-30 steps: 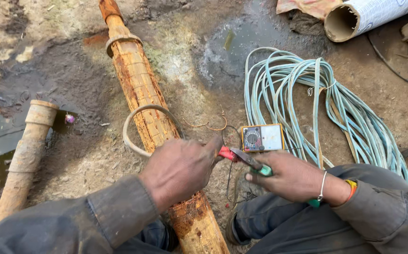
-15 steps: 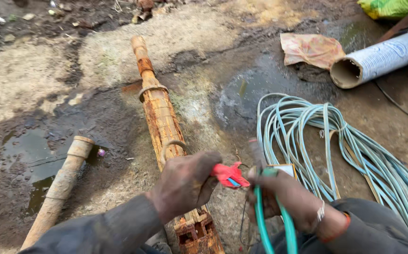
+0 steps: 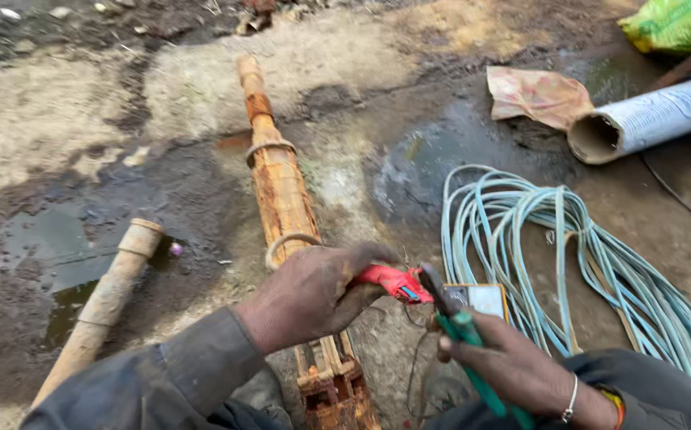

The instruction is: The person uses pliers to strip a red wire and then connects multimeter probes to the exposed wires and the pump body to test for continuity or resistance.

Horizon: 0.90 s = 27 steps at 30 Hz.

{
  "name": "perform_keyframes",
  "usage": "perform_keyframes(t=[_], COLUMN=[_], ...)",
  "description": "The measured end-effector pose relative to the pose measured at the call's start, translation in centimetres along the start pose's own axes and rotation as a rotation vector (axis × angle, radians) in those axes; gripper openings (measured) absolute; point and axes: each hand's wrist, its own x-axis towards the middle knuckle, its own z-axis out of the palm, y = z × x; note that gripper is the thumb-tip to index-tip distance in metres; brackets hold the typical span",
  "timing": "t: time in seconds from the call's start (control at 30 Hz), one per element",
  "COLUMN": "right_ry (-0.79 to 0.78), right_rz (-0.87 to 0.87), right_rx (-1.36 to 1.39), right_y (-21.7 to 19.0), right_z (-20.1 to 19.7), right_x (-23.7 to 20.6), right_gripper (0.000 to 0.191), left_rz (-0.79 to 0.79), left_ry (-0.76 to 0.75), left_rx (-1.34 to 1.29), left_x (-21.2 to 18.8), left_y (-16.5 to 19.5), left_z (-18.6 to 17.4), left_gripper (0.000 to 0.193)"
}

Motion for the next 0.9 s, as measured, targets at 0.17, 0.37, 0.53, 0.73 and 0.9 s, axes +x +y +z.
perform_keyframes(t=[0.17, 0.37, 0.53, 0.73, 0.9], right_ry=[0.226, 0.074, 0.065, -0.101, 0.120], right_rz=[-0.088, -0.329, -0.221, -0.373, -0.291], right_rx=[-0.642, -0.529, -0.633, -0.304, -0.568], right_y=[-4.1, -3.6, -1.0, 0.1, -0.2], right_z=[-0.9, -0.2, -0.3, -0.5, 0.0], right_x=[-1.0, -1.4, -0.6, -0.3, -1.1], right_gripper=[0.036, 0.053, 0.068, 0.070, 0.070], left_rz=[0.028, -0.107, -0.053, 0.002, -0.026], left_ry=[-0.208, -0.450, -0.453, -0.370, -0.402], left_rx=[0.029, 0.232, 0.372, 0.344, 0.361], left_x=[-0.2, 0.2, 0.4, 0.6, 0.6], left_y=[-0.6, -1.2, -1.6, -1.8, -1.5], left_z=[1.2, 3.6, 4.8, 5.2, 5.2], left_gripper=[0.030, 0.026, 0.023, 0.033, 0.024])
